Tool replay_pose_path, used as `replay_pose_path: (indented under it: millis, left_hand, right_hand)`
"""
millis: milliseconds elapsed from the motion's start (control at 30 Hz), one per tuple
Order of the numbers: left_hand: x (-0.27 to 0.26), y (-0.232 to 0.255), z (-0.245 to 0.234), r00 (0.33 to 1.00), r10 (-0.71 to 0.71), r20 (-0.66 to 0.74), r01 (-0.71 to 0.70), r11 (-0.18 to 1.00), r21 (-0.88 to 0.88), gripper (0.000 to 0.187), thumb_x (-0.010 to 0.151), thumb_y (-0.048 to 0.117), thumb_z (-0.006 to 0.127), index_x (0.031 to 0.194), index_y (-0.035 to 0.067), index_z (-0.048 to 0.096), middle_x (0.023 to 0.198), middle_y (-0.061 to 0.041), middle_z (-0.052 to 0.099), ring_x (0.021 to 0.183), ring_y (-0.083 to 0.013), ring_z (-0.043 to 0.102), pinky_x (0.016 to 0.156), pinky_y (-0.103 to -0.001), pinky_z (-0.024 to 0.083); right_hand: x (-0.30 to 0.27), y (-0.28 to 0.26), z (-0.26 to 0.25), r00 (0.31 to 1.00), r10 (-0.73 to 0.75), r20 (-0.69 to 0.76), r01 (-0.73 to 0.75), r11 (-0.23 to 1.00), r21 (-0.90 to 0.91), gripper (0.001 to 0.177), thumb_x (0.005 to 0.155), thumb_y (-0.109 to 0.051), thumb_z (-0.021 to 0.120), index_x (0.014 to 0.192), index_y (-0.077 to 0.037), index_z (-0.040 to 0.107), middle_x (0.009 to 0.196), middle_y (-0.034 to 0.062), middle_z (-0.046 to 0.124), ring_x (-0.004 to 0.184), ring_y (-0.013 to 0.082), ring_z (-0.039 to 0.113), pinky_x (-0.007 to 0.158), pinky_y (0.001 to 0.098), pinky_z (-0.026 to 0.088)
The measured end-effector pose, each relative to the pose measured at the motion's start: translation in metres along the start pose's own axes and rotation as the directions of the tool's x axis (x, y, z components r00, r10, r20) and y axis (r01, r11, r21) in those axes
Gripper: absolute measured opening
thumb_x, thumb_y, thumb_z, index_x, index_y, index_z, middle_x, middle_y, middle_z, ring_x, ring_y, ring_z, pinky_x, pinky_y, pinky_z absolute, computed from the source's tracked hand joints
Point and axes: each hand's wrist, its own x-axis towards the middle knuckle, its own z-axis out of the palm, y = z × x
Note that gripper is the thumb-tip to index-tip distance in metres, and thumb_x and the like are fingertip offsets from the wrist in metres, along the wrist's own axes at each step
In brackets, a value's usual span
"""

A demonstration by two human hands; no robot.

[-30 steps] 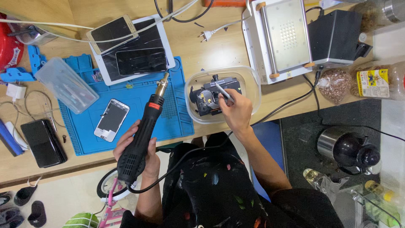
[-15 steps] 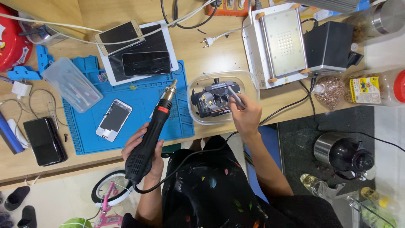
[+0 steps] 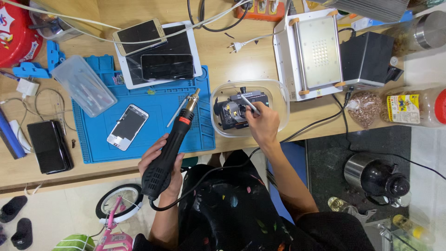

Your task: The person uses a heat gun and a metal tool to work on a small electronic component placed in a plastic container. They repeatedly apply heat and scrape the surface of the component throughout the clip.

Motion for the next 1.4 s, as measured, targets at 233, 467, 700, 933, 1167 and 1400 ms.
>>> replay_pose_path:
  millis: [233,467,700,933,1167,1400]
  left_hand:
    - [0.003,-0.001,0.007,1.0,0.007,0.011,-0.007,0.999,-0.031,0.054,0.09,0.005,0.081,0.127,0.009,0.042,0.136,-0.016,0.056,0.137,-0.0368,0.06,0.12,-0.052,0.054]
    - [0.003,-0.005,0.01,1.0,0.005,0.023,-0.004,0.999,-0.033,0.054,0.091,0.006,0.082,0.126,0.009,0.042,0.136,-0.016,0.056,0.137,-0.0371,0.06,0.117,-0.051,0.055]
    - [0.006,-0.006,0.015,1.0,0.011,0.023,-0.01,1.0,-0.027,0.055,0.089,0.006,0.082,0.126,0.01,0.042,0.135,-0.016,0.057,0.135,-0.0385,0.061,0.12,-0.054,0.054]
    - [0.009,-0.005,0.011,0.999,0.012,0.035,-0.011,1.0,-0.009,0.055,0.09,0.008,0.082,0.127,0.009,0.042,0.136,-0.017,0.057,0.137,-0.0383,0.06,0.116,-0.051,0.054]
    - [0.01,-0.004,0.016,0.999,0.008,0.042,-0.006,0.999,-0.053,0.054,0.09,0.005,0.082,0.126,0.009,0.042,0.136,-0.017,0.057,0.136,-0.0385,0.06,0.117,-0.051,0.053]
    - [0.009,-0.005,0.018,0.999,0.0,0.053,0.003,0.998,-0.06,0.054,0.09,0.005,0.082,0.126,0.008,0.042,0.135,-0.018,0.057,0.136,-0.0395,0.06,0.119,-0.053,0.055]
  right_hand:
    - [-0.006,0.016,0.005,0.996,-0.079,0.043,0.079,0.997,0.012,0.013,0.088,-0.013,0.075,0.098,-0.005,0.074,0.077,0.011,0.074,0.068,0.0222,0.074,0.061,0.0335,0.055]
    - [-0.012,0.007,-0.008,0.993,-0.121,0.014,0.121,0.991,-0.055,0.023,0.086,-0.016,0.082,0.105,-0.006,0.072,0.077,0.0113,0.073,0.063,0.0239,0.072,0.057,0.0365,0.054]
    - [-0.006,-0.001,-0.003,0.993,-0.113,-0.019,0.111,0.991,-0.075,0.013,0.089,-0.019,0.08,0.096,-0.009,0.076,0.073,0.0107,0.072,0.064,0.0259,0.072,0.057,0.0371,0.053]
    - [-0.004,0.019,0.012,0.991,-0.132,0.009,0.132,0.989,-0.065,0.011,0.086,-0.014,0.079,0.093,-0.008,0.075,0.073,0.0109,0.071,0.064,0.0265,0.072,0.058,0.0364,0.053]
    - [0.004,0.016,0.016,0.961,-0.273,-0.038,0.267,0.956,-0.124,0.015,0.08,-0.011,0.08,0.091,-0.006,0.072,0.073,0.0098,0.073,0.064,0.0239,0.072,0.056,0.0356,0.053]
    - [0.015,0.018,-0.02,0.995,0.083,0.061,-0.099,0.942,0.321,0.01,0.092,-0.008,0.076,0.099,-0.001,0.077,0.065,-0.0003,0.06,0.058,0.0029,0.051,0.051,0.022,0.04]
